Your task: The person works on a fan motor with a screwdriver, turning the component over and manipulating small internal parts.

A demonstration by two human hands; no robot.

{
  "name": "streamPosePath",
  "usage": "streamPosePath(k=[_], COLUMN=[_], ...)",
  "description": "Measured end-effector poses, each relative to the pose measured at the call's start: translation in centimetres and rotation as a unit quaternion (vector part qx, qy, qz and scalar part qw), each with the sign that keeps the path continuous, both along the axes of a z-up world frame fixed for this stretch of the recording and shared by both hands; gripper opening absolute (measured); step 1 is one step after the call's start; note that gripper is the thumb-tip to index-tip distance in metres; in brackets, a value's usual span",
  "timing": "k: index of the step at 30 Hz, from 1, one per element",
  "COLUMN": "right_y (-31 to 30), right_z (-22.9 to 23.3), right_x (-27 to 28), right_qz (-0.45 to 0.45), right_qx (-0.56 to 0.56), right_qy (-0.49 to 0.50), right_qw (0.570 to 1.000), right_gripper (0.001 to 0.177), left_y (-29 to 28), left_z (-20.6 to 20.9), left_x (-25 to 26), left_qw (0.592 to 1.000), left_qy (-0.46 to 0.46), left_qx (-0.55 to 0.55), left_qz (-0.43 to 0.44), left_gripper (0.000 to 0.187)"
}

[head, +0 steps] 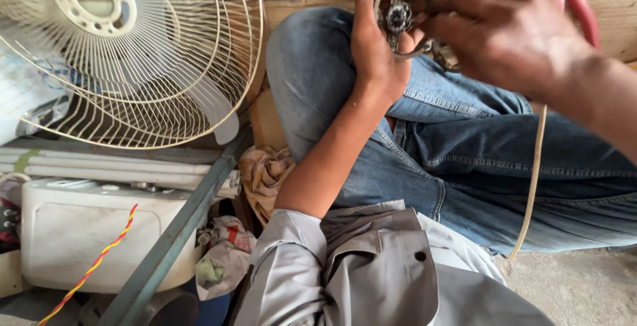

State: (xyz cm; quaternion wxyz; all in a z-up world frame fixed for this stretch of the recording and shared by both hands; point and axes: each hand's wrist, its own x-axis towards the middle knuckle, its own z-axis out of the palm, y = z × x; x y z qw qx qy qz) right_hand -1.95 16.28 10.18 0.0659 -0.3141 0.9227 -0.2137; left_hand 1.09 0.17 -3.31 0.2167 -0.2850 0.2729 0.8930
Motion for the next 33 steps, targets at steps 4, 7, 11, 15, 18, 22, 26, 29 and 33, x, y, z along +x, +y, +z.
streamPosePath(k=[4, 7, 11, 15, 18, 22, 26, 29, 33], right_y=[-0.1, -0.5, -2.3, -2.9, -3.6, -4.1, -4.6, -3.5, -2.8], right_z=[0.4, 0.3, -0.4, -0.3, 0.0, 0.5, 0.9, 0.6, 2.3], right_x=[-0.1, -0.2, -0.8, -1.2, -1.1, -1.0, -0.3, 1.0, 1.7], right_qz=[-0.013, -0.019, -0.044, -0.041, -0.034, -0.046, -0.051, -0.080, -0.144], right_qx=[0.028, 0.035, 0.089, 0.092, 0.133, 0.127, 0.099, 0.072, 0.090], right_qy=[-0.027, -0.076, -0.090, -0.089, -0.113, -0.105, -0.048, -0.022, -0.111], right_qw=[0.999, 0.996, 0.991, 0.991, 0.984, 0.985, 0.993, 0.994, 0.979], right_gripper=[0.035, 0.041, 0.060, 0.045, 0.035, 0.033, 0.049, 0.047, 0.045], left_y=[0.3, 0.6, 1.6, 1.1, 1.2, 1.2, 1.4, 1.2, 1.1], left_z=[-1.7, -2.7, -2.8, -2.4, -1.9, -1.3, -1.4, -1.1, -0.3], left_x=[-0.3, -0.3, -1.4, -1.7, -2.2, -2.2, -2.0, -2.1, -2.3], left_qw=[0.989, 0.989, 0.989, 0.997, 0.996, 0.990, 0.997, 0.997, 0.997], left_qy=[-0.132, -0.148, -0.146, -0.073, -0.082, -0.134, -0.079, -0.069, -0.066], left_qx=[-0.066, 0.002, 0.004, 0.012, 0.028, -0.014, 0.014, 0.006, 0.005], left_qz=[-0.032, -0.009, 0.000, -0.011, -0.007, -0.034, 0.009, -0.015, -0.031], left_gripper=[0.031, 0.033, 0.039, 0.041, 0.039, 0.038, 0.033, 0.034, 0.035])
